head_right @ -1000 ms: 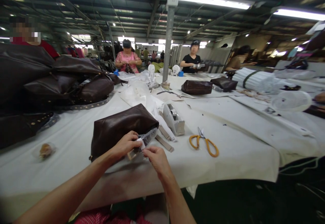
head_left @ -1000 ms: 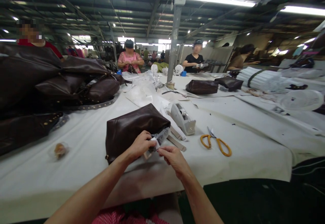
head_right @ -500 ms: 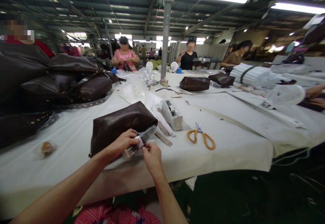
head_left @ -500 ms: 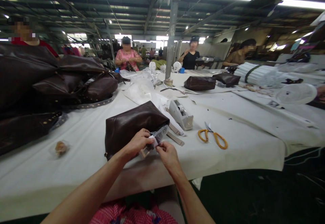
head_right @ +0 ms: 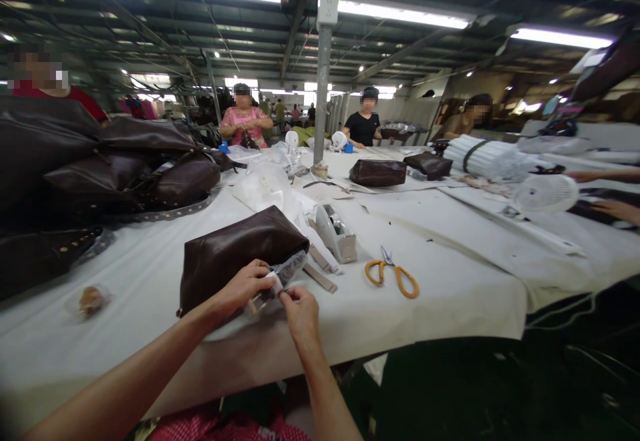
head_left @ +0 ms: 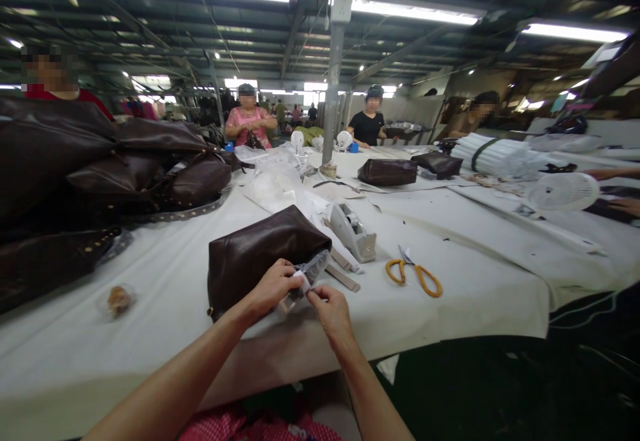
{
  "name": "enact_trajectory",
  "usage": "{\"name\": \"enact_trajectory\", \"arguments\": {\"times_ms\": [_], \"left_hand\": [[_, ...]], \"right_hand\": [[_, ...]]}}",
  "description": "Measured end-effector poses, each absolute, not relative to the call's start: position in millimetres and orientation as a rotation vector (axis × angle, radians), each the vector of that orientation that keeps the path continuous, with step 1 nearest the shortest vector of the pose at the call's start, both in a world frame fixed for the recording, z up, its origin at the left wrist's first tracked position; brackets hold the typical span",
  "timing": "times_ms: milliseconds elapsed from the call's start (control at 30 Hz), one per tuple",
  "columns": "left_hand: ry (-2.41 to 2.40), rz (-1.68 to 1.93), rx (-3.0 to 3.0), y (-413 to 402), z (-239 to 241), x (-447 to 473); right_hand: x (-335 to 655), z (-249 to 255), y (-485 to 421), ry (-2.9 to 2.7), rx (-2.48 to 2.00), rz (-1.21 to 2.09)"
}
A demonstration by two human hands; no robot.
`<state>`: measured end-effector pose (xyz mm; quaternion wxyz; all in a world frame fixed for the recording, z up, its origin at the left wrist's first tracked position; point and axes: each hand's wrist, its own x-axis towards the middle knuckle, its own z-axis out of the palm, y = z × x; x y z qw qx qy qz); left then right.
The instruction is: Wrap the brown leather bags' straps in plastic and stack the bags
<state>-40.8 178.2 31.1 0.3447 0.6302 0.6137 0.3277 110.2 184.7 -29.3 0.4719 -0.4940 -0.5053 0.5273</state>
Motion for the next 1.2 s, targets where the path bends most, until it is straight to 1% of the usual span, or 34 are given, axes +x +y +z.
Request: {"name": "enact_trajectory", "arguments": {"times_ms": [267, 367, 500, 567, 800, 1000, 1100, 1200], "left_hand": [[1.537, 0.845, 1.726, 175.7, 32.8, -46.2], [1.530, 0.832, 1.759, 174.2, 29.7, -48.5], [1.557, 0.842, 1.752, 172.5, 27.4, -45.9], [1.563, 0.821, 1.747, 169.4, 31.4, -43.4], [1.588, 0.672, 1.533, 151.7, 52.3, -47.6], [1.587, 0.654, 1.535, 154.1, 41.2, -52.2], [1.590, 0.700, 1.694, 149.4, 34.5, -44.7], [1.611, 0.789, 1.878, 132.4, 35.6, -44.0]], "right_hand": [[107.4, -22.4, 171.2, -0.816, -1.064, 1.828], [109.2, -20.9, 167.1, -0.678, -0.986, 1.964], [108.3, -24.4, 164.6, -0.297, -0.815, 2.153], [106.4, -28.4, 165.1, -0.196, -0.730, 2.219], [104.8, -48.2, 166.1, -0.371, -0.501, 2.363], [106.1, -47.6, 167.9, -0.409, -0.255, 2.585], [103.3, -44.9, 161.4, -0.384, -0.272, 2.582], [108.8, -53.7, 144.6, -0.438, -0.420, 2.501]]}}
